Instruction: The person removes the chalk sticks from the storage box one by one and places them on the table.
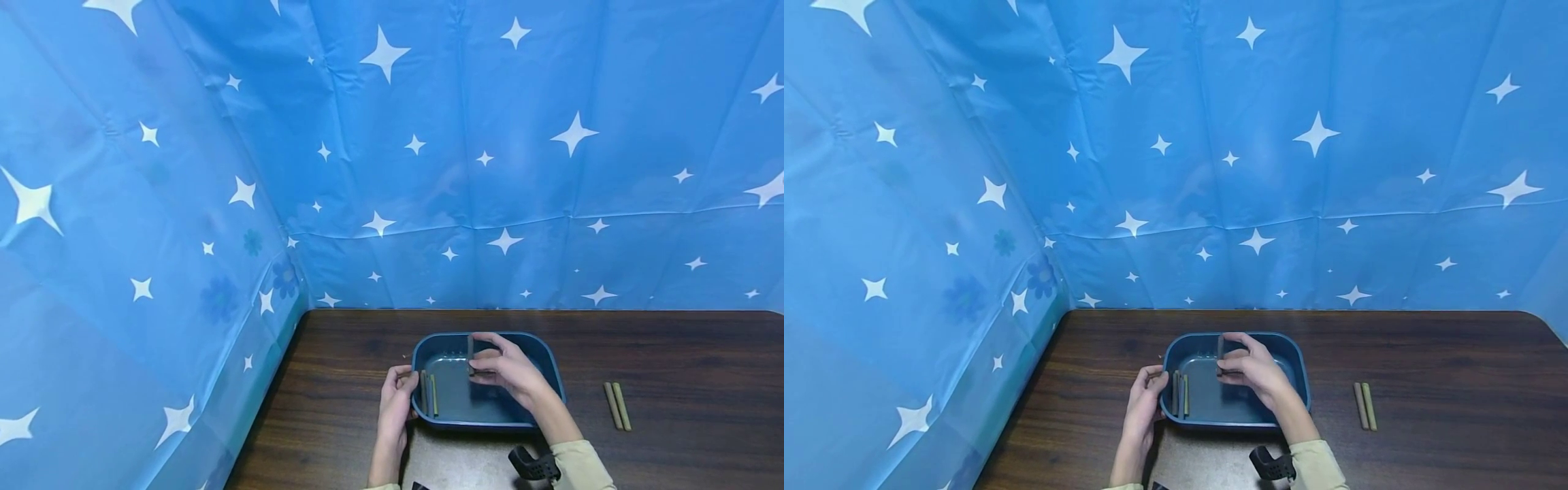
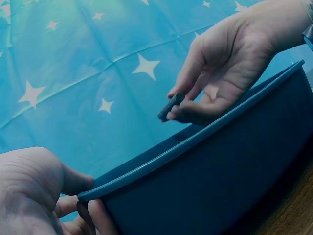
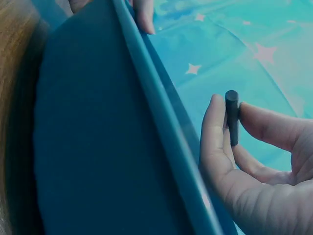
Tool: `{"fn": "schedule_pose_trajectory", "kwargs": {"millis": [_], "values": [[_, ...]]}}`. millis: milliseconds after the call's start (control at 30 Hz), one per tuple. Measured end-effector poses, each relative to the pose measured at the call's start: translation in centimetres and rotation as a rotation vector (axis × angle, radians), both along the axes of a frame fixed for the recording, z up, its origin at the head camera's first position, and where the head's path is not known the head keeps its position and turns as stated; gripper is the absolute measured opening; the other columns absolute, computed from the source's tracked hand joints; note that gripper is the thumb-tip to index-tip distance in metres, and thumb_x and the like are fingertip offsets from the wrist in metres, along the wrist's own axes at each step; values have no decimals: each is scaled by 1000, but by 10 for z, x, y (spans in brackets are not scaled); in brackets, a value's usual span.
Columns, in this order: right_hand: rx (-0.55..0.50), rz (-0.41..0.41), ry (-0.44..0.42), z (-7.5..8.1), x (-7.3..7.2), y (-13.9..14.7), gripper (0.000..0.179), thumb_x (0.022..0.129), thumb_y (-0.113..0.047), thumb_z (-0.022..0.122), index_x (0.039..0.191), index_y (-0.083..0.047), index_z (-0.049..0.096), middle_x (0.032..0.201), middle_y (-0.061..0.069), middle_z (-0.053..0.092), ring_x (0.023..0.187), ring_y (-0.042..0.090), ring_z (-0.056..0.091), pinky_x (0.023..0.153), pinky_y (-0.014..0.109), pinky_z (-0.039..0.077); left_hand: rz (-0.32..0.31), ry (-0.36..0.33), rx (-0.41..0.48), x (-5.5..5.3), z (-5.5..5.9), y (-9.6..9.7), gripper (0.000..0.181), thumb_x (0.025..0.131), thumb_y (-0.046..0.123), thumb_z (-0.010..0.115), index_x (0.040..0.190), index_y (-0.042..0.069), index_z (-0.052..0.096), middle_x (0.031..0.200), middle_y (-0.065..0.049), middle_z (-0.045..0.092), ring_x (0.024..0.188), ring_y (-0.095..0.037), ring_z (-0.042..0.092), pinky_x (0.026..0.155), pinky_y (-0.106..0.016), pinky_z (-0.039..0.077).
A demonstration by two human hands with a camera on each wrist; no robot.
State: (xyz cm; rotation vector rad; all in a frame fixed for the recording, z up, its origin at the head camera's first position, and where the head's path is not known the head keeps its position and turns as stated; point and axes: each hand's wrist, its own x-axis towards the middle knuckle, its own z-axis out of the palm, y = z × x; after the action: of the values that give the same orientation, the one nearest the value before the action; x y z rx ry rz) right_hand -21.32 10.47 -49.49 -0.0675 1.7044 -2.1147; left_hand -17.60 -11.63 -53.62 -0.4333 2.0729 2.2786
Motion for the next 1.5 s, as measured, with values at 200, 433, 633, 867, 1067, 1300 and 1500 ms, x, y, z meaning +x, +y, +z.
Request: {"fn": "schedule_pose_trajectory", "kwargs": {"millis": [200,433,633,867,1067,1300,1500], "values": [[-44,-32,-10,5,2,13,60,92,-4,59,144,1,30,93,9,65,90,23,65,91,51,46,1,-10,0,0,0,0,32,94,19,57,119,1,50,84,-5,55,55,-10,45,44,-20,36],[-98,-57,-21,6,3,30,59,94,-5,57,145,0,27,94,8,66,88,19,66,91,50,47,-5,-14,-5,-1,-1,-1,33,94,19,56,120,1,49,86,-7,57,56,-11,45,45,-21,37],[-93,-92,-23,8,4,45,60,93,-7,59,145,-2,30,91,3,65,85,16,65,87,46,50,-11,-25,-9,-1,-1,0,35,95,22,57,122,2,49,89,-7,57,58,-12,47,47,-21,38],[-77,-113,-40,8,6,61,58,95,-8,57,145,-2,29,93,3,65,85,16,65,82,40,53,-16,-25,-19,-1,-1,-1,34,95,23,56,122,2,49,89,-6,57,58,-11,46,47,-21,38],[-63,-111,-40,6,10,77,61,95,-13,59,147,-3,28,89,-1,64,79,12,64,83,40,53,-12,-30,-31,-2,-2,0,34,96,22,55,122,2,49,91,-8,58,60,-12,47,48,-21,38],[-40,-118,-32,7,16,97,58,95,-14,59,144,1,32,99,-1,67,92,15,65,84,38,52,-5,-25,-37,-1,-2,0,32,95,21,55,120,2,50,90,-7,58,60,-12,46,48,-21,38],[-25,-134,-21,9,23,113,41,95,-17,60,133,-5,49,101,-2,67,91,13,65,81,35,54,-1,-15,-33,-1,-1,1,33,95,21,56,120,1,49,90,-8,57,59,-13,46,47,-21,38]]}}
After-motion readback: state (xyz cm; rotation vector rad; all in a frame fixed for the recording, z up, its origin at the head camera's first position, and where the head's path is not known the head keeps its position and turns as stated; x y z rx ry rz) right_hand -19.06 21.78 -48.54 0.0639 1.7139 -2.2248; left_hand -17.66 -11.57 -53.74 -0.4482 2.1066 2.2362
